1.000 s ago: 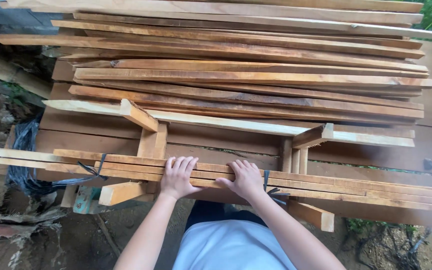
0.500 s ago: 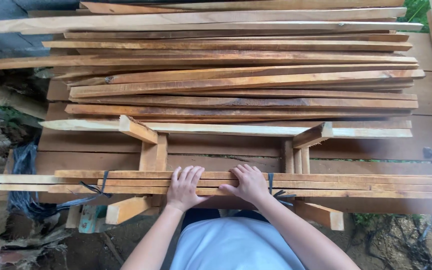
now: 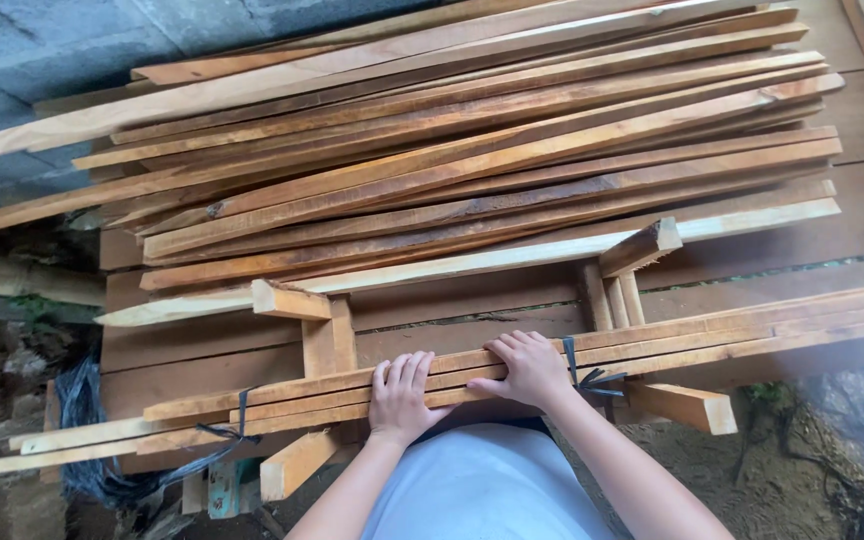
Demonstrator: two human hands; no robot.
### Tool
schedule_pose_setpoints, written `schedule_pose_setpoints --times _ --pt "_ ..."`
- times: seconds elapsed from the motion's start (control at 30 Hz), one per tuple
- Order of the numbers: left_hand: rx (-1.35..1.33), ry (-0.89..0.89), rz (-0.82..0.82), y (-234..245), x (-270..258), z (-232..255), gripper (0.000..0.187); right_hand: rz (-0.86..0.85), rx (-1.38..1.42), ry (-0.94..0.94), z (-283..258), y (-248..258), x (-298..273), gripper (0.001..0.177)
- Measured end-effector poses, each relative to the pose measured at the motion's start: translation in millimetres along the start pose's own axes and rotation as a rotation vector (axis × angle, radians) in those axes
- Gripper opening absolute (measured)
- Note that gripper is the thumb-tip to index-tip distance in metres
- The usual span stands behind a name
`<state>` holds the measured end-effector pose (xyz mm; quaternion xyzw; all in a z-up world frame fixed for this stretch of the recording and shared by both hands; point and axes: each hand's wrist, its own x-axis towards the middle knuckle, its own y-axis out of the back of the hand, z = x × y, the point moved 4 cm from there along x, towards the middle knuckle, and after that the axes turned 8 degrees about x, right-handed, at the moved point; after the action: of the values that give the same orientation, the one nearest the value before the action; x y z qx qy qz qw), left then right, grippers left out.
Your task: The person aligns a stack of wooden planks on a workbench and secures them with black plastic ties. They wrap the ties around the wood and pull them tight to hold the bundle together.
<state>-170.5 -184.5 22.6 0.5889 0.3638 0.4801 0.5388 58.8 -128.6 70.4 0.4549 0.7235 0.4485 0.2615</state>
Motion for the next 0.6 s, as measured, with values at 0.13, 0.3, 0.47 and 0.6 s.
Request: schedule_pose_setpoints --times 0.13,0.3,0.47,0.6 --pt "0.012 0.013 0.004 4 -1 2 0.103 0.003 0.002 -0.004 -1 0 -3 0.061" --pt "0.018 0.008 0.062 0 1 1 0.105 -0.066 0.094 -0.098 16 -13 -1 0.066" --pt "-0.018 0.026 0.095 11 5 2 0.103 -0.73 0.047 -0.426 -10 27 50 0.089" --pt "-0.28 0.094 0.039 50 12 0 0.079 -1.026 0.264 -0.504 24 -29 52 0.111"
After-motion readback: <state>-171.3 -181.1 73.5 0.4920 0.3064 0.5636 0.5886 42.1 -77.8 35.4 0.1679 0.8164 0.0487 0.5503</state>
